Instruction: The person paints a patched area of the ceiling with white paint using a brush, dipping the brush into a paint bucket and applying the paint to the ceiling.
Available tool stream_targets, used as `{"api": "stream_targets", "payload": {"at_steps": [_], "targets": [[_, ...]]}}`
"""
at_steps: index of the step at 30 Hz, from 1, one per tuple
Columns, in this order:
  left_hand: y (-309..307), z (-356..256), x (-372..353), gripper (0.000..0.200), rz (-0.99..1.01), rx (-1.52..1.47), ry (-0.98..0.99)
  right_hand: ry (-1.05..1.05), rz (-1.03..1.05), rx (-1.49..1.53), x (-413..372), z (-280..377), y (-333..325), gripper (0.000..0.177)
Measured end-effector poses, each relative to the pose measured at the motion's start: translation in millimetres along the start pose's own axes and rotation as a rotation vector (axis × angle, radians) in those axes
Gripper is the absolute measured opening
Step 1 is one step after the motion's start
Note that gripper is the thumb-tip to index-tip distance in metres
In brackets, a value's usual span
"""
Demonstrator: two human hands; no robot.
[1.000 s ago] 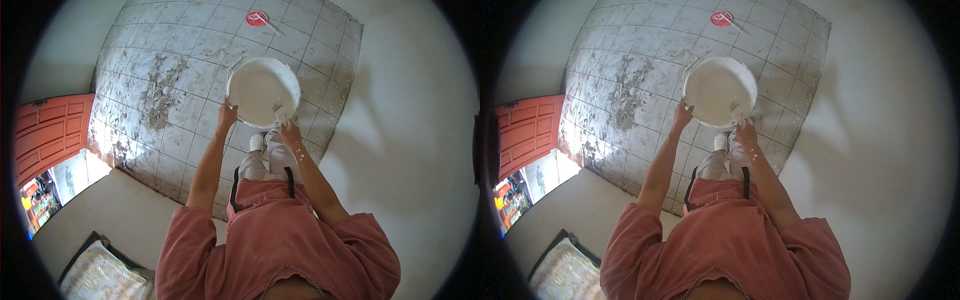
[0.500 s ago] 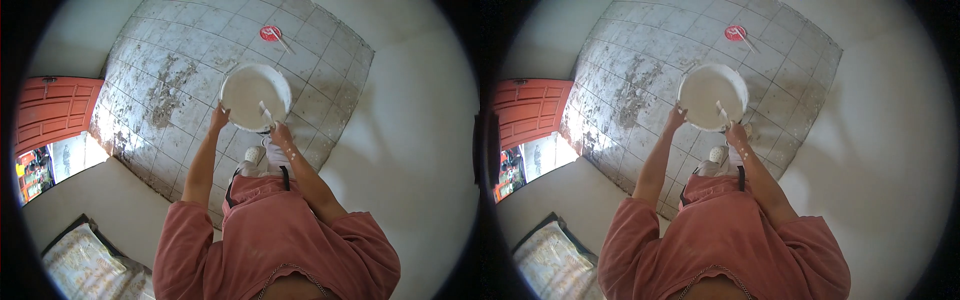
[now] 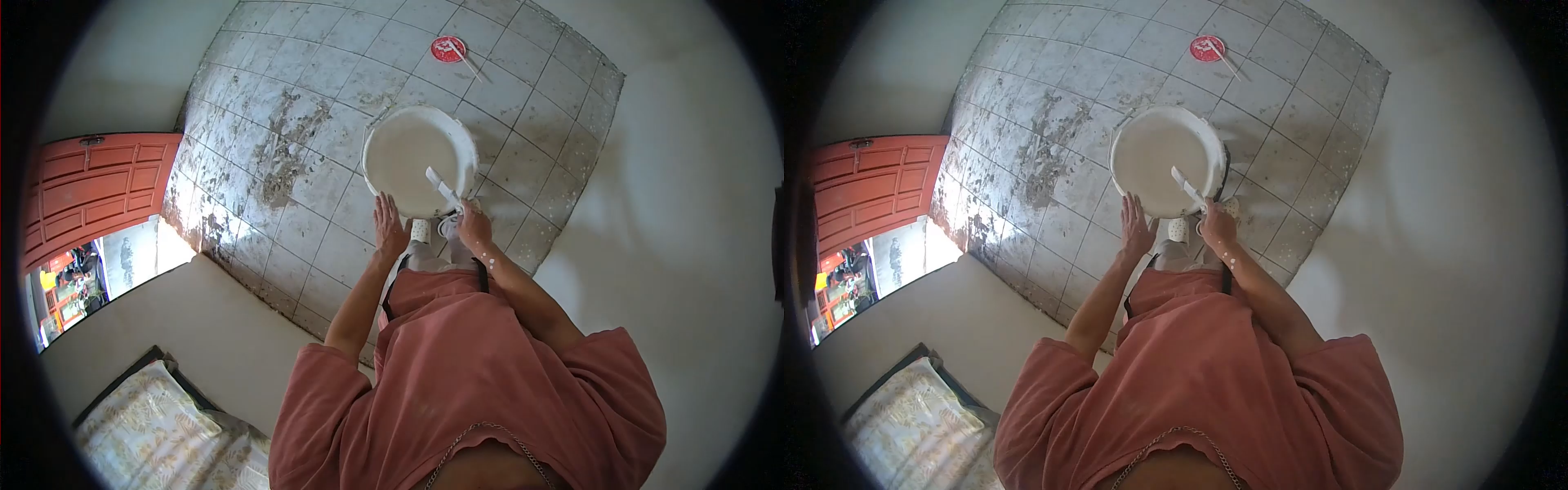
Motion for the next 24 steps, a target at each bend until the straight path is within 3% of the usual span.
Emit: {"api": "stream_targets", "payload": {"at_steps": [1,4,7,10,13,16,19,22,24], "targets": [[1.6,-0.1,-2.7,0.076,0.01,0.021,0.013,-0.018,-0.047,0.02,-2.9,3.0,0.4,0.038],[0.2,3.9,-9.8,0.074,0.059,0.068,0.064,0.092,0.067,-0.087,-6.5,5.0,10.2,0.04],[-6.3,11.4,-6.2,0.073,0.091,0.1,0.113,0.068,-0.091,-0.072,-11.7,13.3,13.7,0.038],[-8.2,12.1,-9.6,0.074,0.129,0.113,0.128,0.152,0.052,-0.092,-16.8,12.7,20.4,0.04],[-11.4,13.4,-5.8,0.075,0.159,0.159,0.112,0.128,0.003,-0.042,-18.8,17.2,15.8,0.043],[-7.7,10.3,-9.4,0.075,0.166,0.182,0.095,0.175,0.143,-0.07,-23.5,16.4,10.0,0.043],[-8.6,7.5,-8.2,0.075,0.181,0.201,0.077,0.092,0.051,-0.051,-20.0,11.1,9.2,0.043],[-13.2,-2.3,-6.7,0.076,0.192,0.21,0.048,0.155,0.137,-0.042,-14.0,1.2,9.6,0.043],[-19.9,-9.8,-8.1,0.076,0.2,0.203,0.061,0.13,-0.011,0.058,-14.8,-2.7,10.2,0.039]]}}
Point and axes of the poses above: each hand's wrist, its own x-axis towards the middle knuckle, its own y-axis out of the palm, z = x × y, the point moved 4 cm from there along x, towards the middle knuckle, and after that the axes turned 7 degrees about z, right-handed, at the moved point
